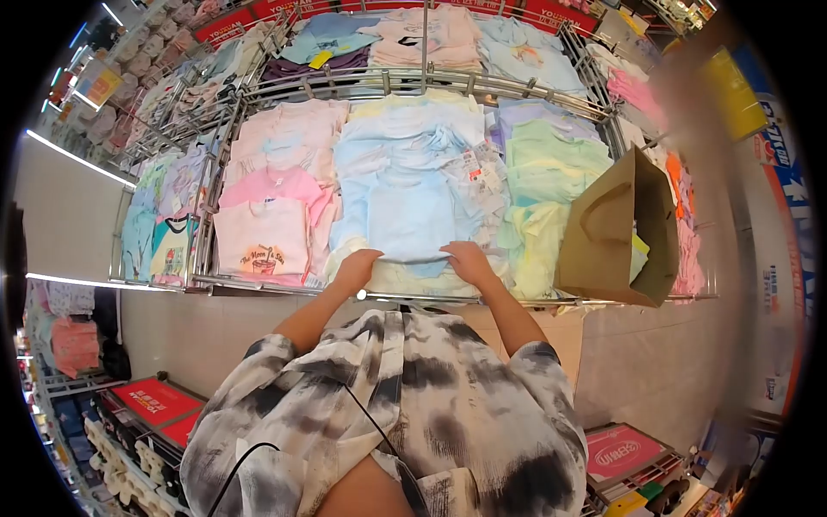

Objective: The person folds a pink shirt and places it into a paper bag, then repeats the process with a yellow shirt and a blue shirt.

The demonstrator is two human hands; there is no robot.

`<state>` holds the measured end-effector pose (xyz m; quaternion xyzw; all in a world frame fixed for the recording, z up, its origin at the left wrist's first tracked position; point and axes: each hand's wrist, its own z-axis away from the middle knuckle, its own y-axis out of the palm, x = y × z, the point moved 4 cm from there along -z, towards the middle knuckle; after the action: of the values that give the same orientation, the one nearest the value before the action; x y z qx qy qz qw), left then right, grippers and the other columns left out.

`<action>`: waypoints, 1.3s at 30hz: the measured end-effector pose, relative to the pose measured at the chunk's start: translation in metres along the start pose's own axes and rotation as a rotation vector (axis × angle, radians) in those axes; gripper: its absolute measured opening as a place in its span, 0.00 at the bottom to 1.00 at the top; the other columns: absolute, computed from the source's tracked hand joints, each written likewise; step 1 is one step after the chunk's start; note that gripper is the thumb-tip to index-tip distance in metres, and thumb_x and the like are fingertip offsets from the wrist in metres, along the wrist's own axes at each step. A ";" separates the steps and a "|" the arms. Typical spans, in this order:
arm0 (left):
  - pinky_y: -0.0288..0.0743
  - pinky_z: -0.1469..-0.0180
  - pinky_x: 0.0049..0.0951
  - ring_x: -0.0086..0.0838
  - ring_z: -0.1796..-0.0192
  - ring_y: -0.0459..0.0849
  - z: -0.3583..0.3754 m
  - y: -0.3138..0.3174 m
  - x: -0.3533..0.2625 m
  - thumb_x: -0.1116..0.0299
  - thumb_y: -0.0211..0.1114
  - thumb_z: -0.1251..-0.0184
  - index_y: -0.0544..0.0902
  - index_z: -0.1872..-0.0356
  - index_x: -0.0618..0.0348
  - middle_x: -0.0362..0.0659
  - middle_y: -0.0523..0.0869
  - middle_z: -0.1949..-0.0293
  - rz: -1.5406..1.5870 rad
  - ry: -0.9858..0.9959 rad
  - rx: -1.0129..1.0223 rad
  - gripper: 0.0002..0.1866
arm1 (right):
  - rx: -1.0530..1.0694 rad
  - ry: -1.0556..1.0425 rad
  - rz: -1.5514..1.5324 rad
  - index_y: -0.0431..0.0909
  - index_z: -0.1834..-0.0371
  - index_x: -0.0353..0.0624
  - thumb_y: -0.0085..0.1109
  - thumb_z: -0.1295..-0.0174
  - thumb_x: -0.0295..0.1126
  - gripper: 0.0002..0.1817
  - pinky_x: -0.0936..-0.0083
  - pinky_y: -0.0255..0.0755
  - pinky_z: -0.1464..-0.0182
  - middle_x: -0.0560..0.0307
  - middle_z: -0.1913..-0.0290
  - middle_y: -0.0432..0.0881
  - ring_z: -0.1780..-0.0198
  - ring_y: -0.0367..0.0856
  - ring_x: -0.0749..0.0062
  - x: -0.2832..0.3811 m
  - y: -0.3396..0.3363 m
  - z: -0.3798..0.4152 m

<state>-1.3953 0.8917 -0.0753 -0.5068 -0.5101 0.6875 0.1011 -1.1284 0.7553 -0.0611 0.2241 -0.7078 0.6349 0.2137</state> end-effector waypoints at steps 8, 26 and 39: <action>0.74 0.51 0.41 0.47 0.54 0.81 0.037 -0.013 -0.005 0.76 0.60 0.39 0.83 0.57 0.58 0.51 0.85 0.59 0.046 0.123 0.036 0.10 | -0.038 -0.031 0.054 0.85 0.59 0.44 0.60 0.48 0.26 0.12 0.60 0.74 0.52 0.50 0.60 0.85 0.56 0.81 0.52 0.040 -0.011 0.032; 0.71 0.52 0.31 0.31 0.58 0.77 -0.017 0.004 0.024 0.61 0.58 0.29 0.74 0.50 0.67 0.49 0.81 0.61 0.716 -0.408 -0.241 0.17 | -0.381 0.611 -0.434 0.76 0.60 0.33 0.62 0.36 0.39 0.17 0.77 0.66 0.68 0.55 0.74 0.77 0.72 0.68 0.80 -0.014 0.010 0.003; 0.73 0.62 0.50 0.57 0.66 0.82 -0.107 0.008 0.032 0.56 0.51 0.26 0.74 0.52 0.54 0.57 0.85 0.68 0.139 -0.680 -0.296 0.14 | -0.347 0.803 -0.001 0.77 0.53 0.42 0.52 0.32 0.50 0.21 0.57 0.73 0.58 0.39 0.63 0.83 0.60 0.81 0.41 -0.053 0.022 -0.076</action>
<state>-1.3219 0.9731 -0.0972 -0.2923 -0.5729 0.7405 -0.1950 -1.0976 0.8353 -0.1020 -0.0793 -0.6646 0.5433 0.5068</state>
